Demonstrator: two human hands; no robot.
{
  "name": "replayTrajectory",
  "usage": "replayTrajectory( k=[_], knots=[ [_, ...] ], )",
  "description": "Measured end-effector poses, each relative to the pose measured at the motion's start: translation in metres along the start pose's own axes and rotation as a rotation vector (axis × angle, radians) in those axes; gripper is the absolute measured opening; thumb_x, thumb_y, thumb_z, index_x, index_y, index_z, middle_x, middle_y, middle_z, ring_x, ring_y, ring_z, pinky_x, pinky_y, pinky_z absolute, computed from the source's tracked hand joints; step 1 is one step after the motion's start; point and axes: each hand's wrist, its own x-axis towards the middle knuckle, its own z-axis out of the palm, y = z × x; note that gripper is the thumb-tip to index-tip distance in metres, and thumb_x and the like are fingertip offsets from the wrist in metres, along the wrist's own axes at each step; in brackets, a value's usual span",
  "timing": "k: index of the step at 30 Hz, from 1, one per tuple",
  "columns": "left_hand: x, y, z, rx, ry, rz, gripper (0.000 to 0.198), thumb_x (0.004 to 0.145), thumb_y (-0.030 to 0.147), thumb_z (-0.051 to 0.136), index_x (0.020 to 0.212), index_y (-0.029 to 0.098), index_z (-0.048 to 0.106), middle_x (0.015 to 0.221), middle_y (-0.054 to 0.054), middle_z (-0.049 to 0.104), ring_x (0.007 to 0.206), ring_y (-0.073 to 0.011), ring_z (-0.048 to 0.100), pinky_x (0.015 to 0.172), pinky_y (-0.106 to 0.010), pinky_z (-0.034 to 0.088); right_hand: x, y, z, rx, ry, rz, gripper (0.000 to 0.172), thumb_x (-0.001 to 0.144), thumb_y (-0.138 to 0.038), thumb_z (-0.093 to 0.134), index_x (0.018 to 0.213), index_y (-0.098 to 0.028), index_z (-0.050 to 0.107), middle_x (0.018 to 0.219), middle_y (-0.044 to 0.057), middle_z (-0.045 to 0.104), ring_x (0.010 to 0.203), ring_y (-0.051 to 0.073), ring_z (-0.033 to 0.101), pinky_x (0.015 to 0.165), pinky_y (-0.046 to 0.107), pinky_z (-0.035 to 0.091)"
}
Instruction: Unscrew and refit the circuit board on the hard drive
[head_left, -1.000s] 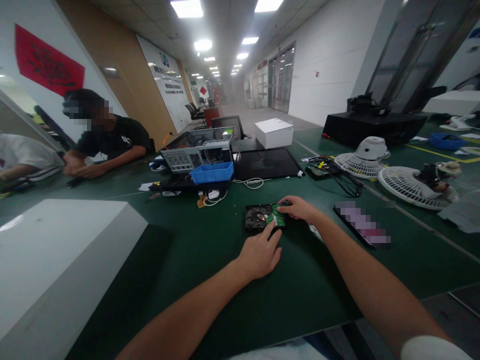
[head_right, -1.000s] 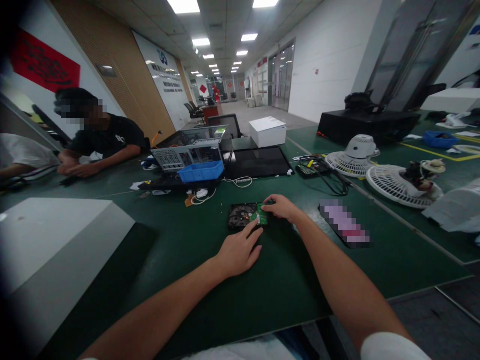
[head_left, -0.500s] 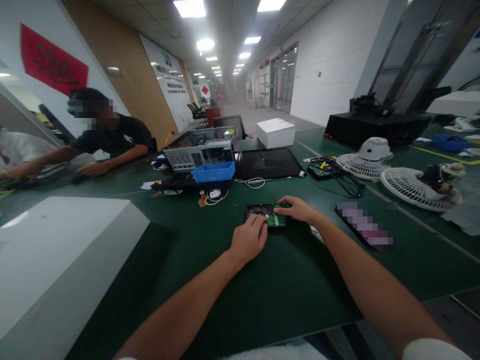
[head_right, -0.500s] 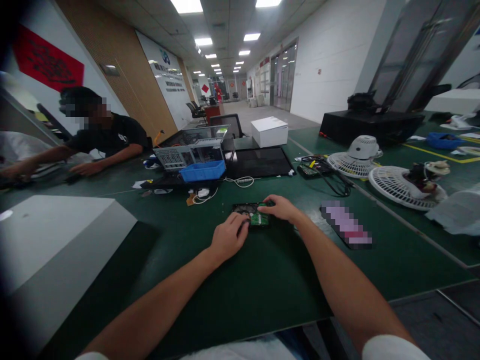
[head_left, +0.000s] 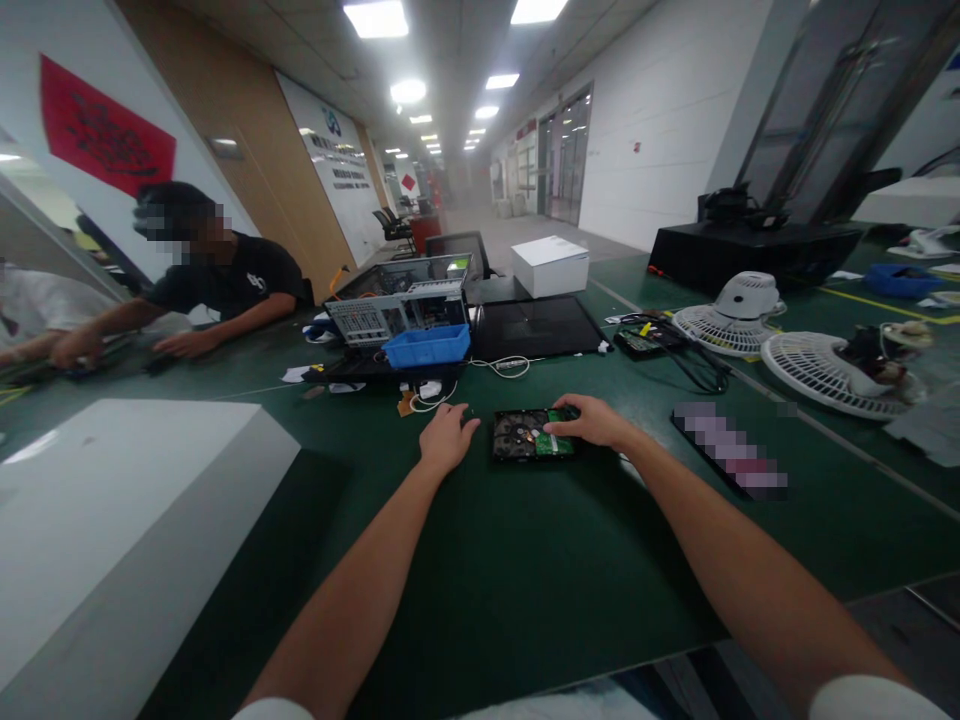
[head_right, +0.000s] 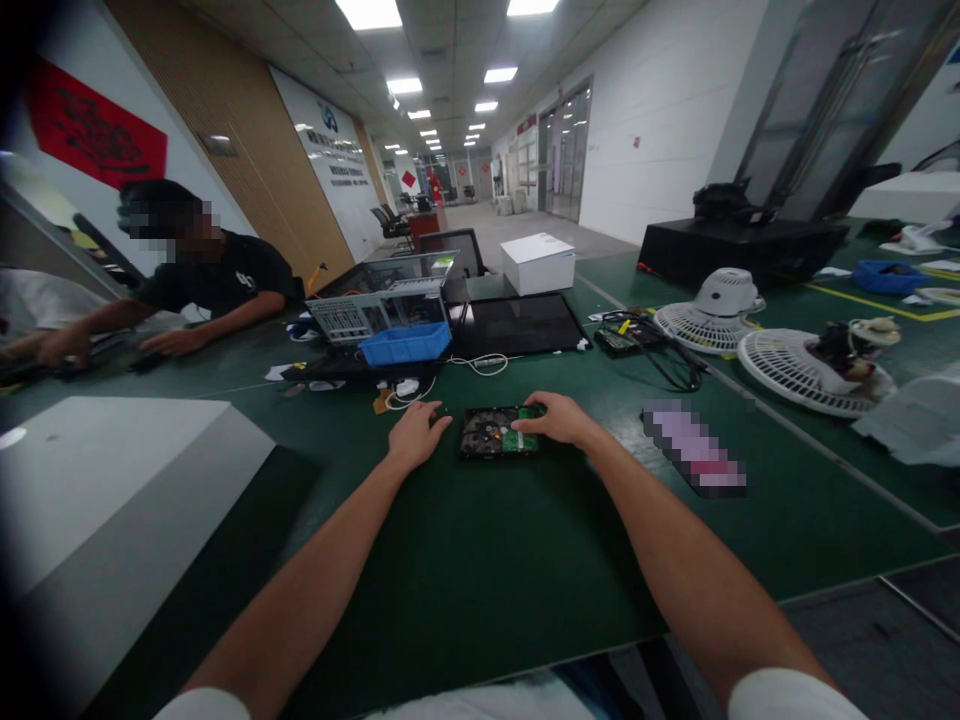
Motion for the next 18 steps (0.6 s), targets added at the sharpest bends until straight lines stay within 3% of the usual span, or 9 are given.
replayTrajectory(
  k=[8, 18],
  knots=[
    [0.019, -0.002, 0.001, -0.034, -0.001, -0.003, 0.027, 0.096, 0.044, 0.059, 0.114, 0.031, 0.073, 0.111, -0.006, 0.068, 0.103, -0.0237, 0.063, 0.086, -0.033, 0.048, 0.001, 0.003, 0.001, 0.003, 0.014, 0.009, 0.054, 0.073, -0.064, 0.076, 0.111, -0.026, 0.072, 0.108, 0.005, 0.073, 0.098, 0.024, 0.065, 0.081, 0.031, 0.048],
    [0.014, -0.002, 0.0, -0.041, -0.006, -0.028, 0.017, 0.097, 0.036, 0.059, 0.104, 0.029, 0.073, 0.111, -0.004, 0.068, 0.099, -0.0215, 0.063, 0.087, -0.032, 0.047, 0.002, 0.006, 0.001, 0.011, -0.012, -0.001, 0.053, 0.075, -0.064, 0.075, 0.113, -0.027, 0.072, 0.11, 0.005, 0.072, 0.101, 0.024, 0.065, 0.082, 0.03, 0.049]
  ],
)
